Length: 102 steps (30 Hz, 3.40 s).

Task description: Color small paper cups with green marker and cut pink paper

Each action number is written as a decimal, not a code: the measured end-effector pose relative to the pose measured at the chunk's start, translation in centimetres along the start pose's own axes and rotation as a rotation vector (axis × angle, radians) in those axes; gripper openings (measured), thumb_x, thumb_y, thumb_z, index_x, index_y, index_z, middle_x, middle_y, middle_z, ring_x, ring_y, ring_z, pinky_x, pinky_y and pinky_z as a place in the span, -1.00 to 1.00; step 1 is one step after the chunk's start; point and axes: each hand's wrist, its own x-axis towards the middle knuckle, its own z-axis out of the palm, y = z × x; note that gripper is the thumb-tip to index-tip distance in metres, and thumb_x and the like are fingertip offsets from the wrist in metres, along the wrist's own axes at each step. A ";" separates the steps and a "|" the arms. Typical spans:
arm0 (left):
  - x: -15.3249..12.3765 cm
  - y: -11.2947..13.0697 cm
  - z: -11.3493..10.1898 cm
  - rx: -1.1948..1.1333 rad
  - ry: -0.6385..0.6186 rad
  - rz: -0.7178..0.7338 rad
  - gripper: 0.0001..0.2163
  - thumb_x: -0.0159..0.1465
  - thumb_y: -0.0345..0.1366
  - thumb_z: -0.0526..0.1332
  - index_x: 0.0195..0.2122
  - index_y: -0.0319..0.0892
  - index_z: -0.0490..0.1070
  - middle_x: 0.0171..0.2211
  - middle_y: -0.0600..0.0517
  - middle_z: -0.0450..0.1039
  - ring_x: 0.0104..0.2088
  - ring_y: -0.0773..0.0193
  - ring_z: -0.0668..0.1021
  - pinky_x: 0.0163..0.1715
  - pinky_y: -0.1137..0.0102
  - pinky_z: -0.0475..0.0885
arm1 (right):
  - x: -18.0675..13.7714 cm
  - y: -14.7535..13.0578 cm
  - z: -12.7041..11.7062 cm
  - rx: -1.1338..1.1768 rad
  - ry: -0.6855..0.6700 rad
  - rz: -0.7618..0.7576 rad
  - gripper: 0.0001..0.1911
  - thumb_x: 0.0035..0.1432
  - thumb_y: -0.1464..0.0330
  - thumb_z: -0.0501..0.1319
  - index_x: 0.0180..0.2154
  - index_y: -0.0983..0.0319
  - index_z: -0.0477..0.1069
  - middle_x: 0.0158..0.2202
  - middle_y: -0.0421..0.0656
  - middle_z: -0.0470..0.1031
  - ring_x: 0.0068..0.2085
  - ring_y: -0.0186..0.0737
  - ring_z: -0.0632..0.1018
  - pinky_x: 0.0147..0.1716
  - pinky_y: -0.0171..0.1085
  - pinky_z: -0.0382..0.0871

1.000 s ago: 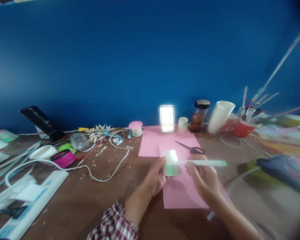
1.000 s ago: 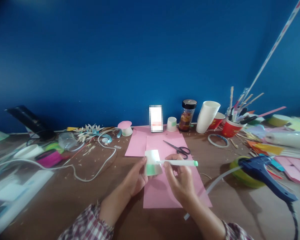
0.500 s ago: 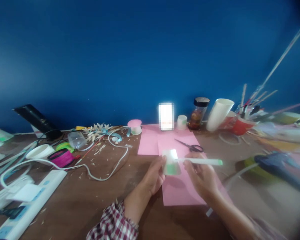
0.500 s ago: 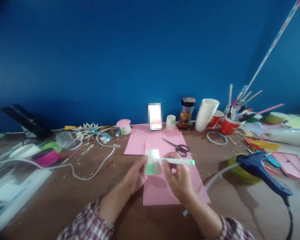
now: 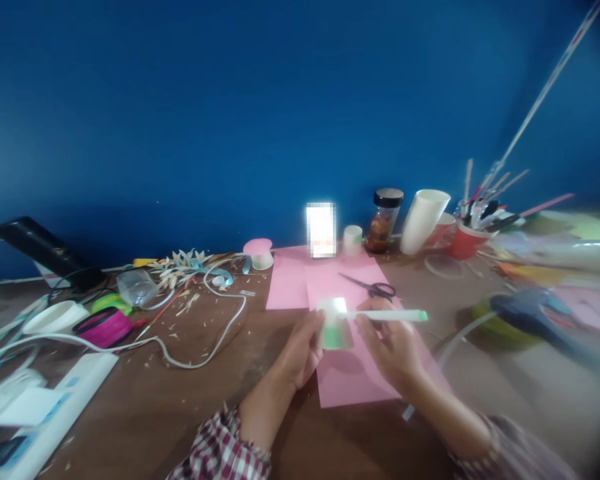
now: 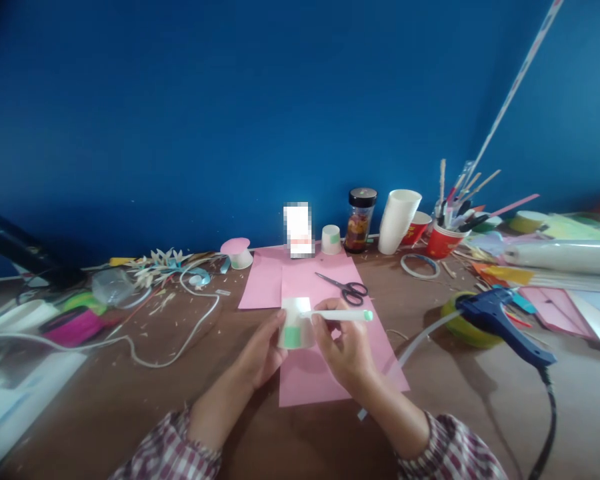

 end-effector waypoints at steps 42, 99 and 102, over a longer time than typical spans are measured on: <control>0.3 -0.6 -0.7 0.004 -0.025 0.019 -0.80 0.12 -0.23 0.32 -0.27 -0.22 0.51 -0.25 -0.06 0.50 -0.21 0.22 0.49 -0.11 0.36 0.36 | -0.1 0.4 0.0 0.040 0.044 0.002 -0.95 0.18 0.37 0.13 -0.32 0.22 0.33 -0.44 -0.20 0.41 -0.49 -0.34 0.44 -0.58 -0.40 0.31; 0.0 -0.1 -0.3 0.049 -0.035 0.001 -0.74 0.08 -0.18 0.35 -0.27 -0.24 0.50 -0.23 -0.11 0.52 -0.17 0.10 0.52 -0.11 0.28 0.36 | 0.0 0.1 -0.2 -0.015 0.019 -0.001 -0.91 0.19 0.36 0.11 -0.35 0.22 0.33 -0.45 -0.21 0.38 -0.48 -0.36 0.43 -0.54 -0.41 0.32; 0.0 -0.2 -0.4 0.046 -0.047 0.003 -0.72 0.09 -0.17 0.34 -0.24 -0.25 0.50 -0.22 -0.13 0.52 -0.14 0.08 0.51 -0.07 0.25 0.36 | 0.0 0.2 -0.2 0.005 0.007 -0.006 -0.92 0.20 0.36 0.11 -0.34 0.22 0.33 -0.43 -0.20 0.39 -0.45 -0.35 0.45 -0.51 -0.41 0.33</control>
